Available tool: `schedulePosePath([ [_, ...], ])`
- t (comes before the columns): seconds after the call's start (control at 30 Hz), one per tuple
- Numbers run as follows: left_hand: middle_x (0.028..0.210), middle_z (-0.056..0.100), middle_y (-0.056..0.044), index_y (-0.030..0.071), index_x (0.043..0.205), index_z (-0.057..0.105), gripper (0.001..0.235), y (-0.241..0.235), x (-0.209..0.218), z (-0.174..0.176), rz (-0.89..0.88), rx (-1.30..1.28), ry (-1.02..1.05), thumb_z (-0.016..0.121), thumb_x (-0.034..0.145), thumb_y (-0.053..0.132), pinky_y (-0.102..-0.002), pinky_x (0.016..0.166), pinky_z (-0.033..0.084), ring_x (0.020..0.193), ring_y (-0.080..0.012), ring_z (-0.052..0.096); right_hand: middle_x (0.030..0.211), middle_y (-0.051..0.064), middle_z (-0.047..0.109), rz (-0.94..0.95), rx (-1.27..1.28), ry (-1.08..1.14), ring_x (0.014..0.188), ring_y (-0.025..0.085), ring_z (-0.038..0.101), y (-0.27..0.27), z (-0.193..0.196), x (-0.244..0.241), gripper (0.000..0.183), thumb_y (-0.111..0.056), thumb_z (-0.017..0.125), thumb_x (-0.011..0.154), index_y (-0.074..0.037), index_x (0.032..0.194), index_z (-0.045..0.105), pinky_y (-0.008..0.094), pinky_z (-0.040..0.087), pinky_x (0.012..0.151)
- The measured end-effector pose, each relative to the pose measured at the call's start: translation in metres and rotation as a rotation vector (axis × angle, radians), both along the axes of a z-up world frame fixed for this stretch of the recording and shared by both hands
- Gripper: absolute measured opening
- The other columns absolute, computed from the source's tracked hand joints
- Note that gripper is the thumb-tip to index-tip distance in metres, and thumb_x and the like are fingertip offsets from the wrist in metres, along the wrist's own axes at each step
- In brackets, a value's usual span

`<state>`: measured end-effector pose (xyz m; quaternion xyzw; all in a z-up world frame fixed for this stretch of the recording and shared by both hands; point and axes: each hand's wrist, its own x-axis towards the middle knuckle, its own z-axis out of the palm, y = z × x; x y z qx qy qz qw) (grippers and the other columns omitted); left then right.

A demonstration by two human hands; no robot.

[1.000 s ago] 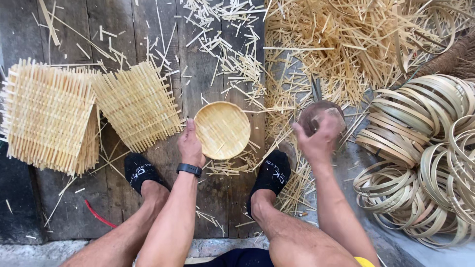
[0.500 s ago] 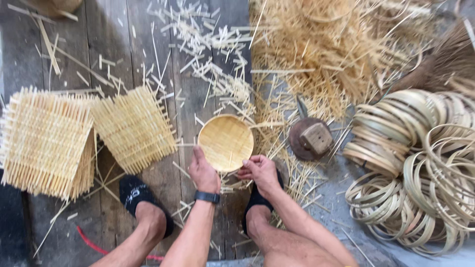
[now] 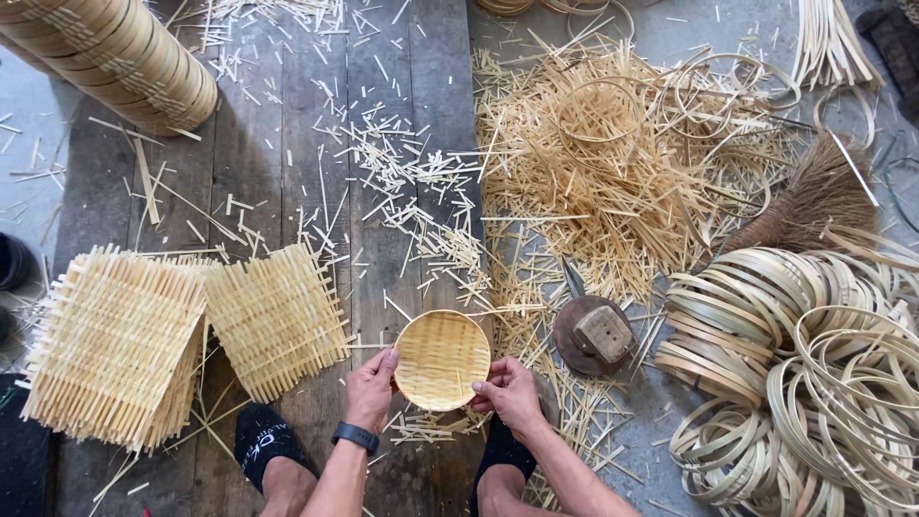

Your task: The person assembles small round bamboo baskets by placing a woven bamboo mat over a circular wooden mold, securing a bamboo ring around the edge, and trimming excess mat with shears. The person repeats this process for multiple units, stacking finished baskets nearby.

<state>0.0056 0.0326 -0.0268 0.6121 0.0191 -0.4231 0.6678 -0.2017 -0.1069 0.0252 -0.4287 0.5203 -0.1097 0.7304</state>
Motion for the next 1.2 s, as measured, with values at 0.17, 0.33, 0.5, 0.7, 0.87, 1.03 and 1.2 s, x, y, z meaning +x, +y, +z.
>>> schedulePosePath([
  [0.17, 0.093, 0.081, -0.01, 0.006, 0.12, 0.077, 0.031, 0.002, -0.008, 0.002, -0.088, 0.487, -0.474, 0.069, 0.098, 0.027, -0.032, 0.075, 0.057, 0.082, -0.0173, 0.072, 0.082, 0.013, 0.074, 0.022, -0.028, 0.049, 0.066, 0.018, 0.073, 0.011, -0.001, 0.001, 0.027, -0.001, 0.075, 0.086, 0.002, 0.11, 0.061, 0.029, 0.062, 0.057],
  [0.33, 0.08, 0.079, -0.015, 0.0, 0.112, 0.076, 0.027, 0.016, 0.009, 0.014, -0.598, 0.607, -0.3, 0.068, 0.095, 0.019, -0.033, 0.053, 0.062, 0.06, -0.0184, 0.073, 0.088, 0.012, 0.076, 0.054, -0.105, 0.068, 0.069, 0.018, 0.074, 0.007, 0.002, -0.008, 0.036, -0.006, 0.071, 0.088, 0.002, 0.123, 0.064, 0.029, 0.064, 0.059],
  [0.5, 0.088, 0.079, -0.018, -0.001, 0.118, 0.066, 0.024, -0.003, 0.047, 0.012, -0.699, 0.684, -0.038, 0.059, 0.098, 0.009, -0.035, 0.052, 0.063, 0.061, -0.0218, 0.077, 0.098, 0.012, 0.073, -0.009, -0.174, 0.192, 0.076, 0.017, 0.075, -0.008, -0.009, -0.031, 0.031, -0.011, 0.065, 0.094, -0.001, 0.124, 0.064, 0.029, 0.064, 0.058],
  [0.7, 0.101, 0.074, -0.011, 0.004, 0.101, 0.059, 0.013, -0.093, 0.122, 0.033, 0.306, -0.331, 0.214, 0.068, 0.101, 0.013, -0.039, 0.086, 0.065, 0.09, -0.0186, 0.074, 0.095, 0.015, 0.074, -0.102, -0.242, 0.18, 0.074, 0.019, 0.074, -0.018, -0.019, -0.053, 0.028, -0.014, 0.063, 0.096, -0.001, 0.121, 0.067, 0.029, 0.063, 0.057],
  [0.87, 0.097, 0.075, -0.012, 0.009, 0.128, 0.059, 0.04, -0.102, 0.053, 0.048, -0.077, 0.087, 0.189, 0.073, 0.091, 0.015, -0.037, 0.072, 0.06, 0.079, -0.0209, 0.069, 0.117, 0.013, 0.068, -0.081, -0.915, 0.593, 0.107, 0.026, 0.063, -0.047, -0.002, -0.071, 0.039, -0.023, 0.075, 0.088, -0.009, 0.123, 0.065, 0.04, 0.057, 0.089],
  [1.03, 0.105, 0.077, -0.011, 0.005, 0.139, 0.056, 0.049, -0.056, -0.021, 0.034, -0.29, 0.183, 0.266, 0.066, 0.093, 0.017, -0.031, 0.073, 0.064, 0.085, -0.0182, 0.075, 0.142, 0.026, 0.041, 0.15, -1.045, 1.079, 0.133, 0.038, 0.037, -0.097, -0.005, -0.1, 0.123, -0.043, 0.103, 0.047, -0.006, 0.144, 0.038, 0.055, 0.035, 0.106],
  [1.2, 0.106, 0.077, -0.012, -0.001, 0.138, 0.058, 0.051, -0.025, -0.052, 0.032, -0.372, 0.188, 0.218, 0.071, 0.093, 0.02, -0.027, 0.068, 0.061, 0.084, -0.017, 0.074, 0.14, 0.019, 0.052, 0.065, -0.976, 0.929, 0.13, 0.034, 0.051, -0.125, -0.005, -0.113, 0.109, -0.032, 0.096, 0.056, -0.005, 0.147, 0.043, 0.049, 0.048, 0.103],
])
